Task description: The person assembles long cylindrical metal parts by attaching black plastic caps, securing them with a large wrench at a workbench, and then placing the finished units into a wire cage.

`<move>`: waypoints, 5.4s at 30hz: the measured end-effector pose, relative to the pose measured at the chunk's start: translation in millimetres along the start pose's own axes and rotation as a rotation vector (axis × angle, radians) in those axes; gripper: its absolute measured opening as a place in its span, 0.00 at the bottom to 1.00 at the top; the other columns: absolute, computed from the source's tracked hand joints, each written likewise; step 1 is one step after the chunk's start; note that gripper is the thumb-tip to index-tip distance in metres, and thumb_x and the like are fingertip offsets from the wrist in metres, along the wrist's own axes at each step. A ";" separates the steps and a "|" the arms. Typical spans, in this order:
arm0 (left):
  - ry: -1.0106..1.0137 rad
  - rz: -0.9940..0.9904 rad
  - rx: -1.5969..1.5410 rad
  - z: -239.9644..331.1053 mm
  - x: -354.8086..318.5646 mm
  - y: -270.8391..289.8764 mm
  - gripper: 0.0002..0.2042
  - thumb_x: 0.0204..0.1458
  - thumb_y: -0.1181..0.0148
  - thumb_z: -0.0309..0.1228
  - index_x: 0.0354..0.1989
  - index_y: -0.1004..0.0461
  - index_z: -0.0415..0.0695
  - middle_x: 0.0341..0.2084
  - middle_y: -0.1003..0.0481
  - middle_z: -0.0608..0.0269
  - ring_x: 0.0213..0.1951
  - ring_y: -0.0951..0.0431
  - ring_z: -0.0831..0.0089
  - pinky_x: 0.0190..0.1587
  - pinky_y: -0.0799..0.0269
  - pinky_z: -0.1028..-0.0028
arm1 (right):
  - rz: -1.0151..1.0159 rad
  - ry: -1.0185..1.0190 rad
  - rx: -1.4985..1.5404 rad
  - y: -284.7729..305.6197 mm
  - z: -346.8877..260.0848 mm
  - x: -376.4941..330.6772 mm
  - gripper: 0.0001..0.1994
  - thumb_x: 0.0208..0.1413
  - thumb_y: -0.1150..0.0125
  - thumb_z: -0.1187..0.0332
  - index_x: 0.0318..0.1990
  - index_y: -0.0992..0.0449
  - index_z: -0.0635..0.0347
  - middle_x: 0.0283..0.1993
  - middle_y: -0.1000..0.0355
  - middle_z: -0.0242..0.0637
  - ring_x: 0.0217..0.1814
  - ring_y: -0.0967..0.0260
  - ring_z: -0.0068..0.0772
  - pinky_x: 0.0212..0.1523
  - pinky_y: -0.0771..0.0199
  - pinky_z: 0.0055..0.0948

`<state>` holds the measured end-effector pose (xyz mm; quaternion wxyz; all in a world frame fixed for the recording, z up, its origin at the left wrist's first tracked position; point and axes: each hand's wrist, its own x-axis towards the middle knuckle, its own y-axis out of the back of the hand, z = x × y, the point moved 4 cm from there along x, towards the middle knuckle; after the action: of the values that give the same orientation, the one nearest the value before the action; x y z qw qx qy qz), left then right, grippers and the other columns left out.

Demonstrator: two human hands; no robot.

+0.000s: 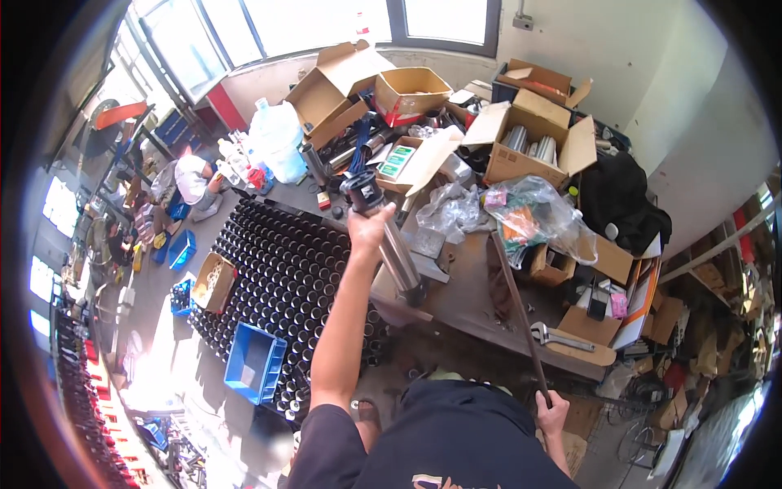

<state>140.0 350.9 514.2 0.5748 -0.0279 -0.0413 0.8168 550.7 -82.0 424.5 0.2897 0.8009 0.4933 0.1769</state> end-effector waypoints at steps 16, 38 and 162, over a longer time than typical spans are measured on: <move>-0.474 0.479 0.198 39.1 -135.2 -9.6 0.29 0.38 0.19 0.33 0.46 0.30 0.40 0.36 0.20 0.55 0.38 0.17 0.63 0.44 0.24 0.64 | -0.177 0.135 -0.002 15.0 -9.8 32.3 0.10 0.52 0.30 0.67 0.29 0.21 0.66 0.15 0.34 0.41 0.16 0.34 0.29 0.22 0.37 0.31; -0.465 0.761 0.349 -9.6 -132.3 -32.9 0.21 0.41 0.28 0.28 0.46 0.25 0.43 0.37 0.22 0.52 0.42 0.22 0.48 0.47 0.29 0.56 | -0.164 0.409 -0.157 35.7 -85.4 60.1 0.09 0.51 0.30 0.67 0.30 0.20 0.64 0.18 0.28 0.44 0.19 0.27 0.40 0.25 0.31 0.33; -0.433 0.365 0.147 -56.8 -95.4 20.7 0.23 0.37 0.26 0.30 0.44 0.26 0.42 0.39 0.21 0.52 0.41 0.20 0.51 0.45 0.25 0.59 | 0.033 0.461 0.610 -266.0 -385.0 160.2 0.38 0.40 0.17 0.65 0.59 0.34 0.65 0.53 0.28 0.44 0.59 0.30 0.39 0.62 0.30 0.37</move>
<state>158.2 256.3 455.5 0.3964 0.1821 -0.0980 0.8945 220.9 264.4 550.5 -0.0835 0.7975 0.5624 0.2020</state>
